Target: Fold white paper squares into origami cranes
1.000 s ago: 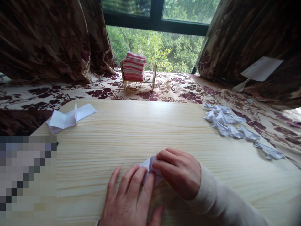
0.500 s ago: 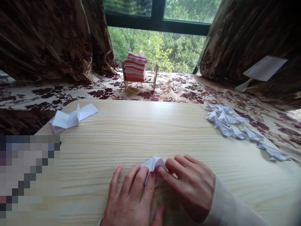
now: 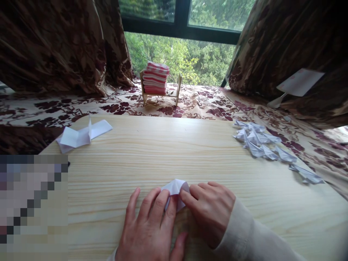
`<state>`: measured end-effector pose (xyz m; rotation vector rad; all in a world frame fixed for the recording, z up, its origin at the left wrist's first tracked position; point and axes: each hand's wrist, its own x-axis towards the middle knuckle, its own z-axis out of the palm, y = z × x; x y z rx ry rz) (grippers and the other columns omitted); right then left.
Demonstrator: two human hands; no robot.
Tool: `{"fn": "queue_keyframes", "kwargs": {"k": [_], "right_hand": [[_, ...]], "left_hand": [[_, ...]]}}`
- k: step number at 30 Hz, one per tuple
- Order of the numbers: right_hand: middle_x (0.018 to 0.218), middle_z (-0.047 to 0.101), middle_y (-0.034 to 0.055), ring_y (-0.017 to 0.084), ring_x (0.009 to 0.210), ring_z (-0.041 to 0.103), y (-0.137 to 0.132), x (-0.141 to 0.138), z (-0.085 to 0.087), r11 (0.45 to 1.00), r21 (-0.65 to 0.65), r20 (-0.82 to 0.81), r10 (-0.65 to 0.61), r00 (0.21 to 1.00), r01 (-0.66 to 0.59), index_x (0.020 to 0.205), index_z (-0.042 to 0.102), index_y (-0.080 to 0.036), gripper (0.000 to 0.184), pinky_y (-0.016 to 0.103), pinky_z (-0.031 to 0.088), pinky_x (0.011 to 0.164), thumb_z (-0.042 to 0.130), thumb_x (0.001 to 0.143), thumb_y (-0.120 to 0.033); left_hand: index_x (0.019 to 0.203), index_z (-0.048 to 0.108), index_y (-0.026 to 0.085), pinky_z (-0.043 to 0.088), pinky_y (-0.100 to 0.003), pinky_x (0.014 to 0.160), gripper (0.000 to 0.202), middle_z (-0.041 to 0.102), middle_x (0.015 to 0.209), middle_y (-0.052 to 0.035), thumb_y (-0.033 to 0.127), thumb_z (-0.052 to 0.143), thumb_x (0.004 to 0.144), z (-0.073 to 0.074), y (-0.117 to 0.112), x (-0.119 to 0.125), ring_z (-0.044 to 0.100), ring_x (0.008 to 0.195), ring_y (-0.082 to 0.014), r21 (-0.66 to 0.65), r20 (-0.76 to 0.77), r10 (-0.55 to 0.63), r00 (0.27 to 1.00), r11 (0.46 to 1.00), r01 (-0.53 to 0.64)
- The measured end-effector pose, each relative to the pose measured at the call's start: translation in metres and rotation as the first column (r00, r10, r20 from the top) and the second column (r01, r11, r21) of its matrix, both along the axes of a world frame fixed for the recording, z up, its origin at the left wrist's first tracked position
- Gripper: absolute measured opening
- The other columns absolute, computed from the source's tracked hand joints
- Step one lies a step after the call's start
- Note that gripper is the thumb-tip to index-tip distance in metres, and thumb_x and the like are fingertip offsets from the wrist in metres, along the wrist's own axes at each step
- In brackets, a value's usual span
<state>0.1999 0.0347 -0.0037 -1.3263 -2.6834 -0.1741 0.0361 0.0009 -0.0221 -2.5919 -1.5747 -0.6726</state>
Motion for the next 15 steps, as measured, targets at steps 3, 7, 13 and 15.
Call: {"fn": "queue_keyframes", "kwargs": {"k": [3, 7, 13, 15], "right_hand": [[0.061, 0.058, -0.0021, 0.015, 0.054, 0.054, 0.002, 0.001, 0.001, 0.999, -0.028, -0.009, 0.015, 1.000, -0.016, 0.080, 0.056, -0.022, 0.007, 0.029, 0.023, 0.051, 0.051, 0.075, -0.023], [0.064, 0.058, -0.0014, 0.013, 0.053, 0.051, 0.004, -0.001, 0.000, 0.998, -0.024, -0.065, 0.053, 0.996, -0.055, 0.073, 0.054, -0.021, 0.005, 0.028, 0.024, 0.050, 0.049, 0.075, -0.020], [0.058, 0.053, -0.0021, 0.014, 0.050, 0.045, 0.001, -0.006, -0.006, 0.999, 0.049, -0.198, 0.000, 0.980, 0.010, 0.074, 0.056, -0.021, 0.007, 0.029, 0.022, 0.052, 0.050, 0.070, -0.018], [0.059, 0.053, -0.0020, 0.014, 0.051, 0.045, 0.000, -0.005, -0.005, 1.000, 0.029, -0.192, 0.000, 0.981, 0.006, 0.078, 0.057, -0.022, 0.011, 0.029, 0.022, 0.052, 0.050, 0.070, -0.017]], "left_hand": [[0.114, 0.054, 0.019, 0.015, -0.041, 0.102, 0.041, 0.060, 0.113, -0.0054, 0.040, 0.044, 0.081, -0.001, -0.002, -0.006, 0.049, 0.106, -0.0220, 0.022, -0.102, -0.101, 0.990, 0.994, 0.104], [0.111, 0.057, 0.018, 0.014, -0.041, 0.105, 0.043, 0.060, 0.115, -0.0046, 0.044, 0.052, 0.077, -0.006, -0.009, -0.007, 0.050, 0.108, -0.0213, 0.048, 0.058, -0.067, 0.996, 0.997, 0.065], [0.111, 0.057, 0.020, 0.009, -0.039, 0.106, 0.047, 0.059, 0.116, -0.0020, 0.046, 0.057, 0.072, -0.008, -0.009, -0.006, 0.051, 0.107, -0.0207, 0.033, 0.100, -0.074, 0.992, 0.997, 0.071], [0.111, 0.057, 0.020, 0.009, -0.040, 0.106, 0.047, 0.060, 0.115, -0.0021, 0.046, 0.058, 0.072, -0.008, -0.009, -0.007, 0.051, 0.107, -0.0208, 0.028, 0.087, -0.076, 0.993, 0.997, 0.074]]}}
